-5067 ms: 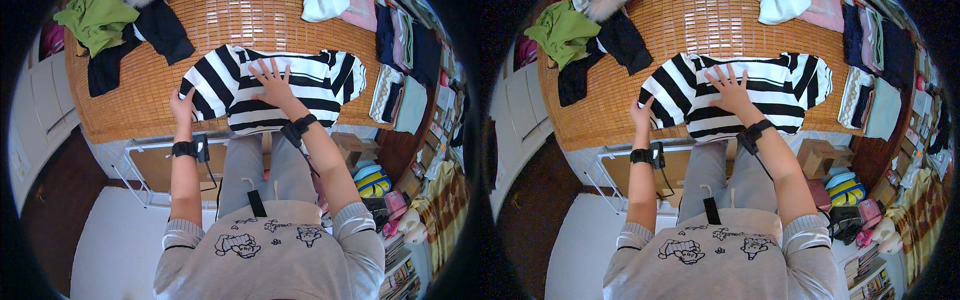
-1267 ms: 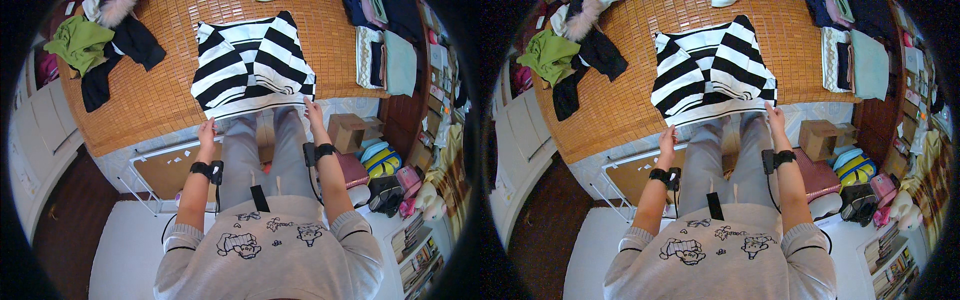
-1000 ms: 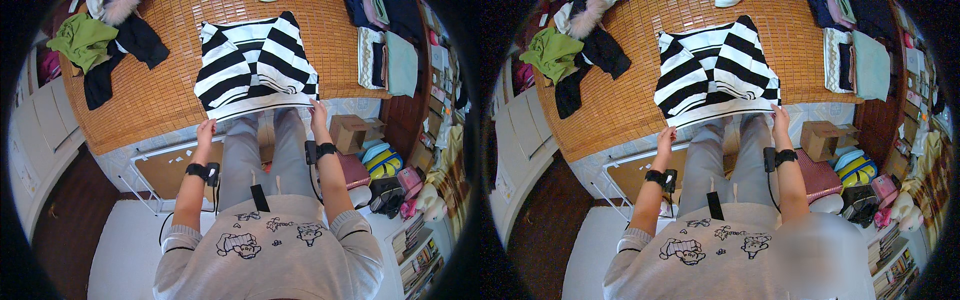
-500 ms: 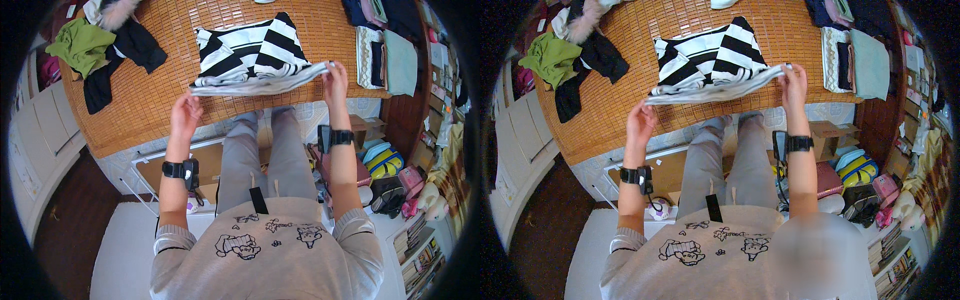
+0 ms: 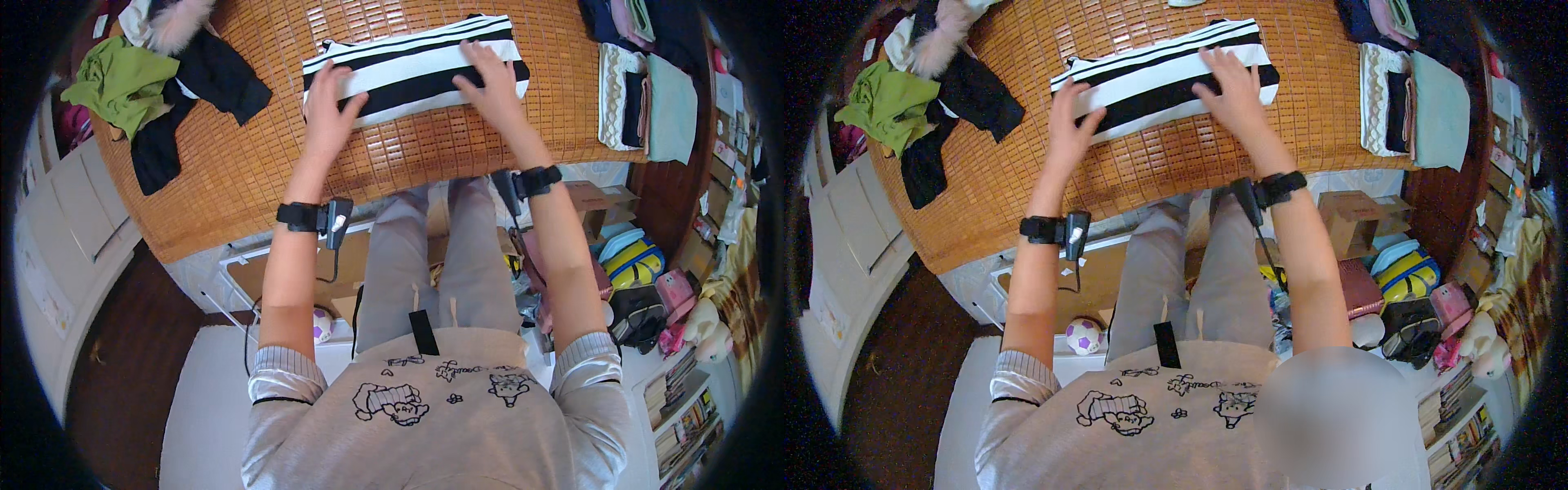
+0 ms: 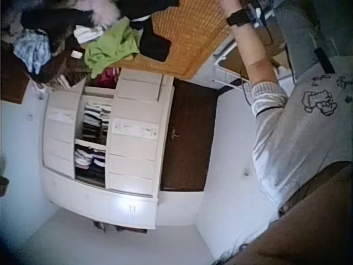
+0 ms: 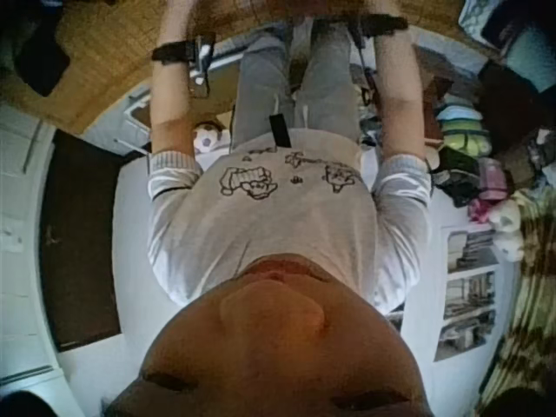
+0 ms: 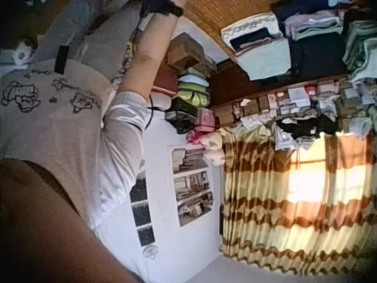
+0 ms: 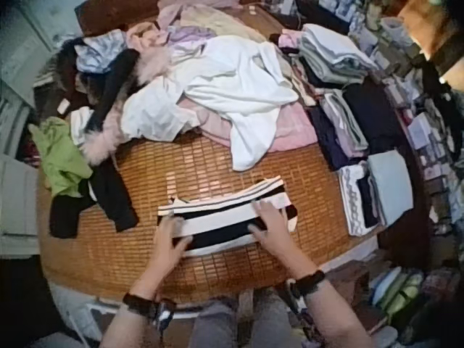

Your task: The person picks up various items of clothing from a bed and folds them by hand one by one, including pink pants, a green garment, a striped shirt, and a white t-shirt, before placing each folded item onto a growing stack.

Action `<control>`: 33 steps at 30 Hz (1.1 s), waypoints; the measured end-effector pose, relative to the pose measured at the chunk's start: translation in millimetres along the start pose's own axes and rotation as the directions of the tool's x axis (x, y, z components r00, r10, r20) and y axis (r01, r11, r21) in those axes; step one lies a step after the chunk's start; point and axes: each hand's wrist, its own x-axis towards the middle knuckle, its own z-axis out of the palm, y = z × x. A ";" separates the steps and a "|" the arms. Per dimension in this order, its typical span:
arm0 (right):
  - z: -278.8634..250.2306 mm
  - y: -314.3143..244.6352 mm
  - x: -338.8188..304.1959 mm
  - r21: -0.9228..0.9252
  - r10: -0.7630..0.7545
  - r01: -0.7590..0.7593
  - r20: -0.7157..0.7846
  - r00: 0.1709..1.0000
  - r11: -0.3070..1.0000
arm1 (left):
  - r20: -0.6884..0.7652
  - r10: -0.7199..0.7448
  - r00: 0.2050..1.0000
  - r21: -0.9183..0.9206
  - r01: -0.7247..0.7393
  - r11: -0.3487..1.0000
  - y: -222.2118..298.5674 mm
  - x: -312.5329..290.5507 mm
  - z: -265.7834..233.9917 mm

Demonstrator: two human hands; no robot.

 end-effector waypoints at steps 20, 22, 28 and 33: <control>11.7 -3.2 13.7 -0.333 0.131 -0.042 0.250 0.959 0.942 | 0.307 -0.208 0.929 0.526 0.016 0.850 34.2 -14.1 22.0; 8.9 -7.3 21.0 -0.436 0.096 0.045 0.295 0.951 0.899 | 0.290 -0.227 0.930 0.397 0.099 0.912 44.5 -37.3 32.3; 11.0 -3.6 -10.4 0.014 0.044 -0.043 -0.156 0.987 0.999 | 0.369 -0.407 0.836 0.223 0.345 0.912 69.4 -36.1 32.8; 22.6 -1.9 -55.8 0.458 0.597 -0.529 -0.006 0.802 0.715 | 0.269 -0.275 0.923 0.081 0.263 0.961 48.5 -2.4 58.3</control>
